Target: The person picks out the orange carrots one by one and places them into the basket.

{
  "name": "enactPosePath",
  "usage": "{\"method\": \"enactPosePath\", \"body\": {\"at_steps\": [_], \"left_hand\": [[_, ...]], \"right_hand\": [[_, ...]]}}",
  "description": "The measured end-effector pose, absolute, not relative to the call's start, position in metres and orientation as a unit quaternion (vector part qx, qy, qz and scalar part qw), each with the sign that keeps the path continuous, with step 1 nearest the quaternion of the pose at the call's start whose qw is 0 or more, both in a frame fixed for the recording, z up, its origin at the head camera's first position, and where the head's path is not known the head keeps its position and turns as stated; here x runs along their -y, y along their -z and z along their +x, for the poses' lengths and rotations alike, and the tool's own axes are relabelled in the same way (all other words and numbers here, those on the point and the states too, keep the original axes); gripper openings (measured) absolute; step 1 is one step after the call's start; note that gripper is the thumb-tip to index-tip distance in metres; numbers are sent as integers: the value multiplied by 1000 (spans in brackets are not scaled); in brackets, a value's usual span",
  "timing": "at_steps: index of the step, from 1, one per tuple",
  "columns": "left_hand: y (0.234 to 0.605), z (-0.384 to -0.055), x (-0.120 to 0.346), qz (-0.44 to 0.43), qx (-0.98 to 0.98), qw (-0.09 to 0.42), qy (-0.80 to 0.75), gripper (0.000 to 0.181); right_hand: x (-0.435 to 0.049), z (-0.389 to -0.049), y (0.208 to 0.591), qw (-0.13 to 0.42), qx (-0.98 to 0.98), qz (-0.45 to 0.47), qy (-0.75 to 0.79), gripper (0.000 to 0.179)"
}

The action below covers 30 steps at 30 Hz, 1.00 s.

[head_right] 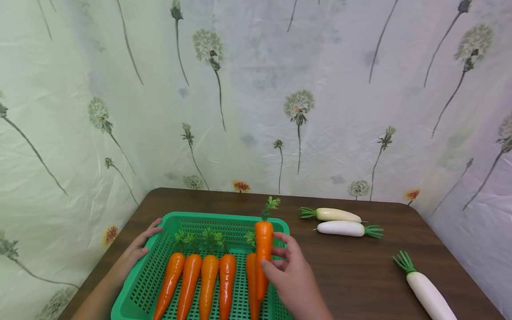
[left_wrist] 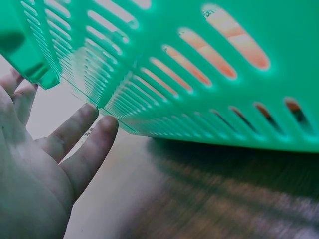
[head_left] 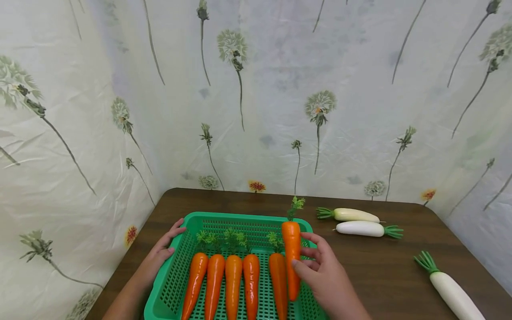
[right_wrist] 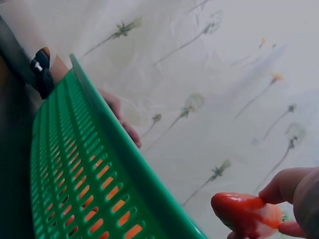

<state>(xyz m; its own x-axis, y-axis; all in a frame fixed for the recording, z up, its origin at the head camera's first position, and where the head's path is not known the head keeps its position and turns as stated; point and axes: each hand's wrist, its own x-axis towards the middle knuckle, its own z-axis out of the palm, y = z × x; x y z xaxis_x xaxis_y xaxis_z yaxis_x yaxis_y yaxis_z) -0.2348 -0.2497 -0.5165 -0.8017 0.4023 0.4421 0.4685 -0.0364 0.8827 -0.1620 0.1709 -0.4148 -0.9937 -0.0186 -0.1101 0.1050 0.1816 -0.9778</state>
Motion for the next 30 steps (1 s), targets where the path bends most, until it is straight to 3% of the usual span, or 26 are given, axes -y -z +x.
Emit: {"method": "enactPosePath", "body": {"at_steps": [30], "left_hand": [[517, -237, 251, -314, 688, 15, 654, 49]], "right_hand": [[-153, -172, 417, 78, -767, 8, 636, 61]]}}
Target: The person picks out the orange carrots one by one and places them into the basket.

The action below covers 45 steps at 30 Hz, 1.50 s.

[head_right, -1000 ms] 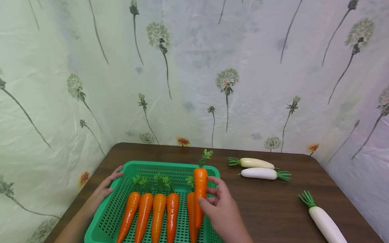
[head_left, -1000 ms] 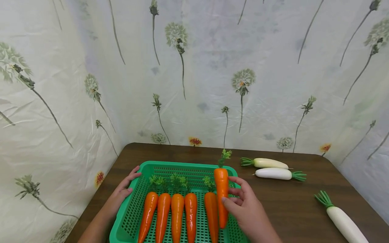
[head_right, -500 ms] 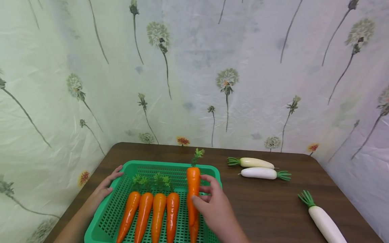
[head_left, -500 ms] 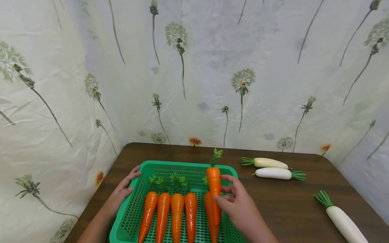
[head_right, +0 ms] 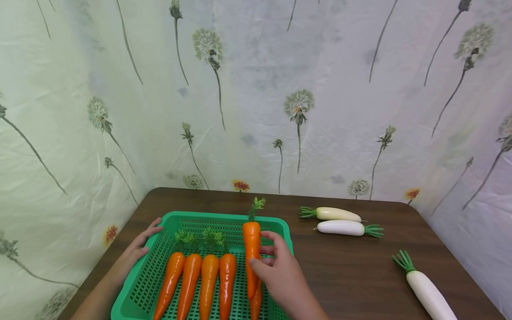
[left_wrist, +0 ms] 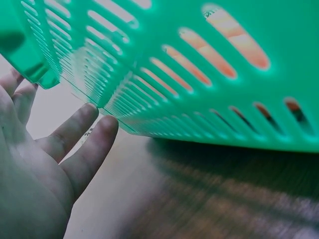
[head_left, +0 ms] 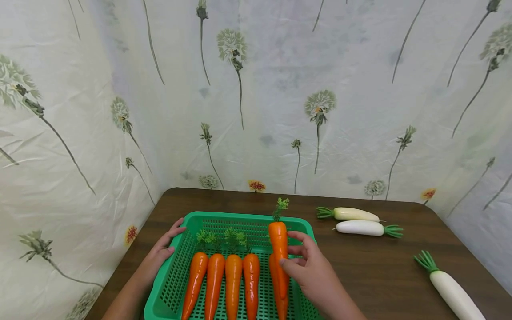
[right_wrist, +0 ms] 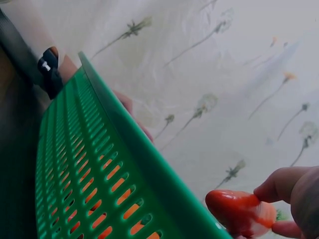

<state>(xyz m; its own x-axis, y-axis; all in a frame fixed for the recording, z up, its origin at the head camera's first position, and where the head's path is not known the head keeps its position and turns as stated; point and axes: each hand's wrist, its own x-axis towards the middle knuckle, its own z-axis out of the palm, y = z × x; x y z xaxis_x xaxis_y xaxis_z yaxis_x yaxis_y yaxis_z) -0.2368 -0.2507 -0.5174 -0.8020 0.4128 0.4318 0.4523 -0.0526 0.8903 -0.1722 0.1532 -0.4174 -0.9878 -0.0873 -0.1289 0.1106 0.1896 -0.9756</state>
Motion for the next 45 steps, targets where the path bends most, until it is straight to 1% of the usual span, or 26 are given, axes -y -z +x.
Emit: {"method": "enactPosePath", "body": {"at_steps": [33, 38, 45], "left_hand": [[517, -237, 250, -326, 684, 27, 652, 48], [516, -238, 249, -331, 676, 23, 658, 48], [517, -238, 250, -334, 679, 31, 653, 48]], "right_hand": [[-152, -172, 418, 89, -796, 3, 599, 66], [-152, -171, 419, 88, -801, 0, 592, 66], [-152, -171, 419, 91, -798, 0, 596, 65]]}}
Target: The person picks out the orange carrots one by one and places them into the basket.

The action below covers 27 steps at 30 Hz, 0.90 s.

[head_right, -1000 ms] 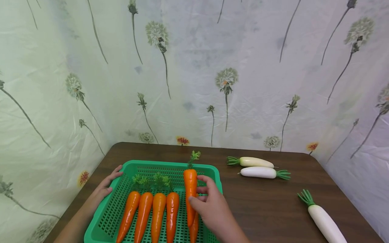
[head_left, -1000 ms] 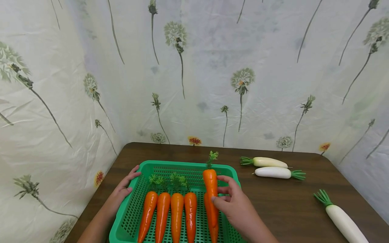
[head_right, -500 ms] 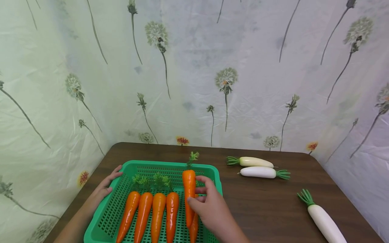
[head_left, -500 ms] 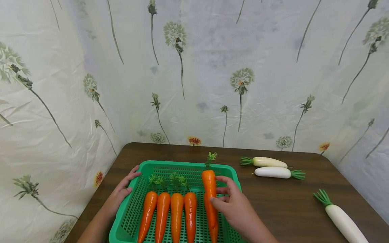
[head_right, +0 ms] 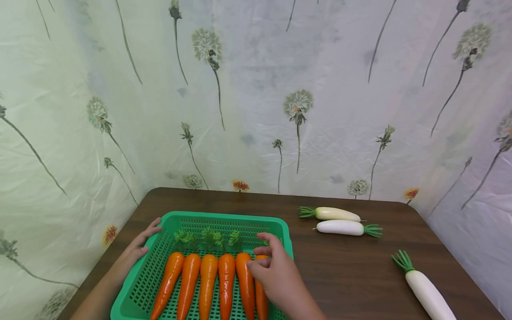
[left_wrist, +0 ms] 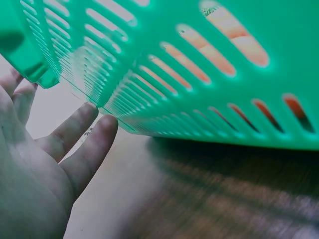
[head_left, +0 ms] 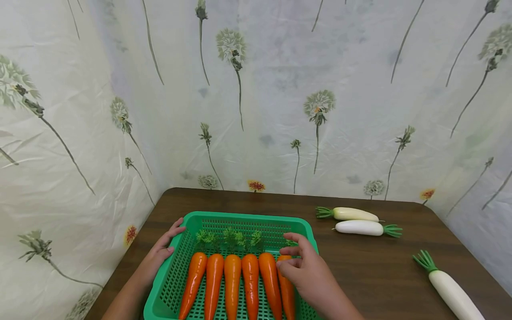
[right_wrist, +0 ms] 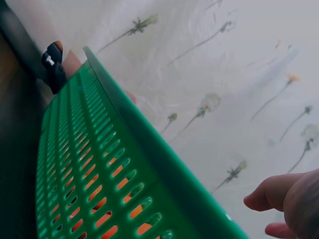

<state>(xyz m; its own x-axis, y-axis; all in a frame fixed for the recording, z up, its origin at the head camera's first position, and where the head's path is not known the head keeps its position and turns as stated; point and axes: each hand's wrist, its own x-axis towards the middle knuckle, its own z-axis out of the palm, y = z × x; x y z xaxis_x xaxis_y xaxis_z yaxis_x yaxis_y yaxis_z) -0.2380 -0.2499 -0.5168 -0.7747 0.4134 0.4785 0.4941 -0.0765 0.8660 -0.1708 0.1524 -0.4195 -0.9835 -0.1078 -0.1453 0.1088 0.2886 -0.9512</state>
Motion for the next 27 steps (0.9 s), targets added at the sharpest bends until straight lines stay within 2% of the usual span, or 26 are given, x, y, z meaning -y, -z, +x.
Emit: {"method": "enactPosePath", "body": {"at_steps": [10, 15, 21, 27], "left_hand": [[518, -239, 251, -339, 679, 33, 650, 48], [515, -235, 253, -337, 676, 32, 655, 49], [514, -230, 249, -313, 681, 28, 661, 48], [512, -228, 250, -289, 694, 71, 655, 49]], "right_hand": [[-153, -171, 421, 88, -787, -18, 610, 62], [-156, -170, 419, 80, -748, -44, 658, 52], [-169, -167, 412, 25, -737, -64, 673, 41], [-199, -169, 411, -27, -767, -68, 638, 35]]}}
